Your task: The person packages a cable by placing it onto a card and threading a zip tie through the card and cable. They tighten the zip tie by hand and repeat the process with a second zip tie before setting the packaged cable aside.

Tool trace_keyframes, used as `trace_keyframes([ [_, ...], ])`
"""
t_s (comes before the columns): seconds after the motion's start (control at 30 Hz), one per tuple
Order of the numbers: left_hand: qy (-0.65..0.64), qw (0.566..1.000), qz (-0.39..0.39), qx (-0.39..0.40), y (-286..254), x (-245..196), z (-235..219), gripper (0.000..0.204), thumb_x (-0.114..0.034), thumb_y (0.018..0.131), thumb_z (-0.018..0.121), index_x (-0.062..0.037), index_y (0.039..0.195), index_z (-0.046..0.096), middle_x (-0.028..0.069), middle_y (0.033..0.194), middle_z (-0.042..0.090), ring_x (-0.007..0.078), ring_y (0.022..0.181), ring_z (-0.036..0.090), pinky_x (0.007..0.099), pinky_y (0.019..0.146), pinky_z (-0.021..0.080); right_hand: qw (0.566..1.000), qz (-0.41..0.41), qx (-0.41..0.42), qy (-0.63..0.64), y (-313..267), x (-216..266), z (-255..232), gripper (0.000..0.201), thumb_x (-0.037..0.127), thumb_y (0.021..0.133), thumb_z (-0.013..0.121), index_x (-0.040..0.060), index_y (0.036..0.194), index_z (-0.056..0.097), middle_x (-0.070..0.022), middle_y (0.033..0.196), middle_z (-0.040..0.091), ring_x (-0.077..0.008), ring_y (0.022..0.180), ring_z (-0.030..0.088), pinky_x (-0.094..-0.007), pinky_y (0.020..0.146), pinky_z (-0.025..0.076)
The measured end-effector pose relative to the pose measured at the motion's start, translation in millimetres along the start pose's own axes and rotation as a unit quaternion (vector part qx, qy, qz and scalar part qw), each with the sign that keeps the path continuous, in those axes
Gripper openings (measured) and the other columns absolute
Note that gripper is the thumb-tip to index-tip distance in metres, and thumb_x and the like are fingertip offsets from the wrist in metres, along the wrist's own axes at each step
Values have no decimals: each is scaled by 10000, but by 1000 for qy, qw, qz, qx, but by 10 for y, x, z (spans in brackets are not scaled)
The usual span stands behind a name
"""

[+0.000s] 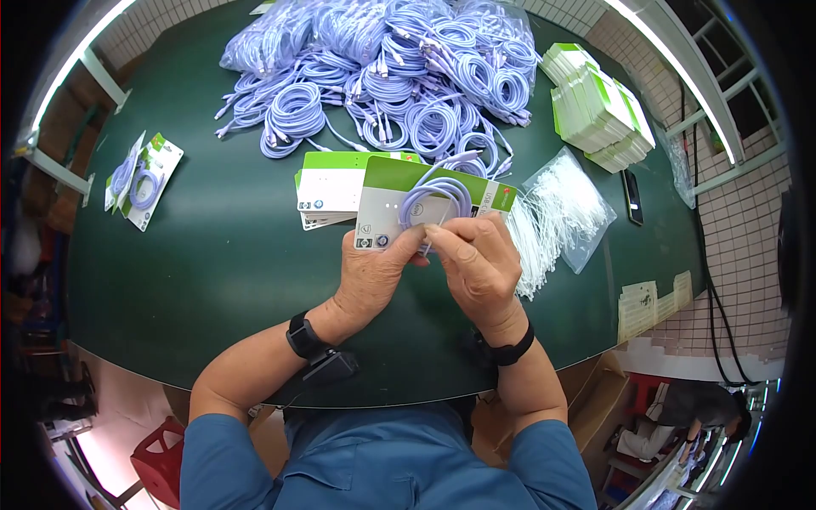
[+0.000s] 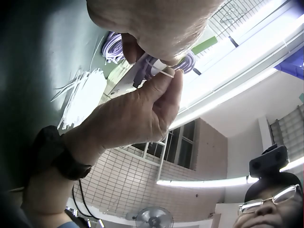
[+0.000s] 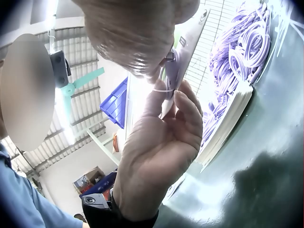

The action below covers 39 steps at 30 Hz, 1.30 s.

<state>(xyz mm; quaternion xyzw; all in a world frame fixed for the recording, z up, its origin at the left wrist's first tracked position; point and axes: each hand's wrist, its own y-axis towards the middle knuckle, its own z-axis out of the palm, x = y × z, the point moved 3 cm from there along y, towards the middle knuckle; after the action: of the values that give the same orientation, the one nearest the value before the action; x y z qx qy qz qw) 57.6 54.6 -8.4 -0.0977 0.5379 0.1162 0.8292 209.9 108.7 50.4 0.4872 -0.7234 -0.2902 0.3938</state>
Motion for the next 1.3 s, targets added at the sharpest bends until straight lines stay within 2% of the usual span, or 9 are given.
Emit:
trace_keyframes([
  [0.07,-24,999,16,-17,1,-44,15,195,-114,991,783,15,1131,741,54,970,773,114,795,731,267,678,603,1000,1,13,14,6,29,-35,397,-105,755,850,71,1107,802,-71,1030,746,-238,817,660,-357,688,541],
  [0.2,-11,998,60,-17,-19,-160,31,190,-100,986,787,19,1125,736,58,963,771,123,791,733,277,689,597,999,-36,11,27,-27,105,-90,453,-119,718,861,97,1113,806,-59,1048,746,-230,829,670,-339,681,553],
  [0.37,-52,997,58,5,-32,-217,59,193,-88,985,783,24,1133,729,63,957,768,135,788,735,284,700,593,998,-65,-20,-2,-17,159,-142,420,-45,714,854,82,1110,799,-38,1044,752,-220,814,668,-334,670,541],
  [0.63,-41,998,53,5,-20,-225,69,183,-72,993,769,28,1138,724,69,953,765,145,778,735,291,698,599,997,-52,-40,-28,-22,151,-146,435,-28,717,906,99,1118,796,-35,1040,760,-214,786,657,-329,648,532],
  [0.77,-56,997,59,-2,-21,-211,66,188,-70,995,767,33,1146,723,71,954,765,145,779,734,290,697,602,998,-48,-35,-24,-13,139,-108,436,-35,716,901,98,1118,793,-34,1019,762,-213,781,656,-331,635,528],
  [0.9,-60,996,61,5,-24,-217,71,188,-65,993,769,36,1146,727,72,954,766,143,780,734,284,695,603,999,-30,-39,-12,13,137,-99,358,-106,754,844,87,1051,788,-60,978,762,-231,760,645,-325,643,529],
  [1.17,-25,997,65,12,-30,-175,36,169,-67,991,771,40,1119,744,71,942,775,128,784,733,277,689,605,1000,6,-6,5,24,92,-45,315,-122,757,814,49,1018,770,-89,932,768,-261,718,689,-348,626,547],
  [1.3,59,995,77,11,-8,-164,6,159,-72,995,767,37,1110,749,65,934,777,116,785,729,272,685,597,1000,7,14,15,54,82,-44,297,-107,763,815,43,1015,764,-95,922,773,-277,735,730,-364,620,567],
])
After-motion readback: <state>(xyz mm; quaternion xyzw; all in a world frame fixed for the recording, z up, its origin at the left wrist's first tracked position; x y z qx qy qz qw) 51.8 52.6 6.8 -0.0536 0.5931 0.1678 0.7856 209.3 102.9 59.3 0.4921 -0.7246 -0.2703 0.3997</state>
